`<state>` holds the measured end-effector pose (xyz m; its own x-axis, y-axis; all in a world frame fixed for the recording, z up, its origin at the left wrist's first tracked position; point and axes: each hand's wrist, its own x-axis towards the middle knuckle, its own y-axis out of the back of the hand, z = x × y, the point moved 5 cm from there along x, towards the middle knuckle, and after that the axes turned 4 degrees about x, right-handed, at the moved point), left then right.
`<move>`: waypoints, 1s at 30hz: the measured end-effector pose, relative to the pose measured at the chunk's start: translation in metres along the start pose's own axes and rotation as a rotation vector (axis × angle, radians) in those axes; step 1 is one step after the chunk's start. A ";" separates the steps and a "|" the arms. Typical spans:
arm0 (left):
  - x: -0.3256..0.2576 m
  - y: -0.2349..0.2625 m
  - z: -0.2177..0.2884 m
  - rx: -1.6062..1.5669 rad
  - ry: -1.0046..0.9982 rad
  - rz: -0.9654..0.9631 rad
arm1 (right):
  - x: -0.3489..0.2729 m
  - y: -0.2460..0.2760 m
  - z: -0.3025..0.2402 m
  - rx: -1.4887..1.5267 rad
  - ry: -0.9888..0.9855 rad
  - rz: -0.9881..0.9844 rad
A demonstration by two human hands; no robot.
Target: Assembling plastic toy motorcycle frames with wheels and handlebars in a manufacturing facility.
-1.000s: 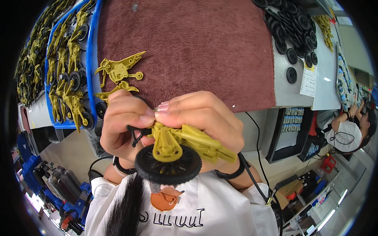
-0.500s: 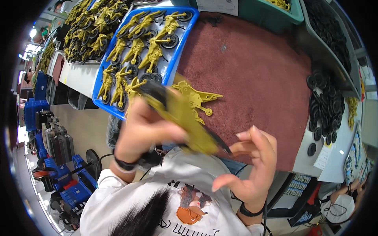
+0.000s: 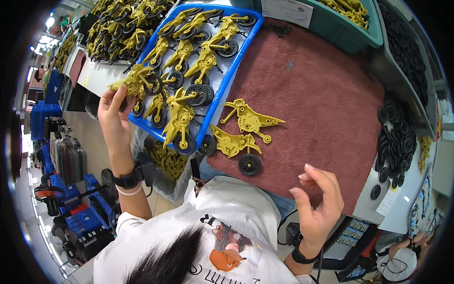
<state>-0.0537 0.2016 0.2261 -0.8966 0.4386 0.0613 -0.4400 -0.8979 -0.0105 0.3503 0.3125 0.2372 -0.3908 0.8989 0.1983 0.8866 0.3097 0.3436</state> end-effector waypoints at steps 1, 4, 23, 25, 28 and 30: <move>-0.004 -0.001 -0.002 -0.004 0.001 0.002 | 0.001 -0.002 -0.002 -0.022 0.023 -0.013; -0.021 -0.010 0.005 0.290 -0.234 -0.010 | -0.001 -0.003 -0.004 -0.004 -0.018 -0.015; -0.060 -0.037 0.034 1.568 -0.579 -0.105 | 0.011 -0.017 -0.013 -0.218 0.139 -0.155; -0.062 -0.037 0.041 1.496 -0.638 -0.093 | 0.010 -0.014 -0.014 -0.243 0.153 -0.149; -0.043 -0.027 0.068 1.282 -0.343 -0.183 | 0.010 0.000 -0.016 -0.281 0.167 -0.131; -0.029 -0.062 0.098 1.083 -0.553 -0.508 | 0.012 0.013 -0.017 -0.310 0.165 -0.107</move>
<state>0.0048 0.2414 0.3229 -0.3920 0.8929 0.2212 -0.2250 -0.3262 0.9181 0.3533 0.3226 0.2598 -0.5342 0.7966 0.2828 0.7314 0.2679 0.6271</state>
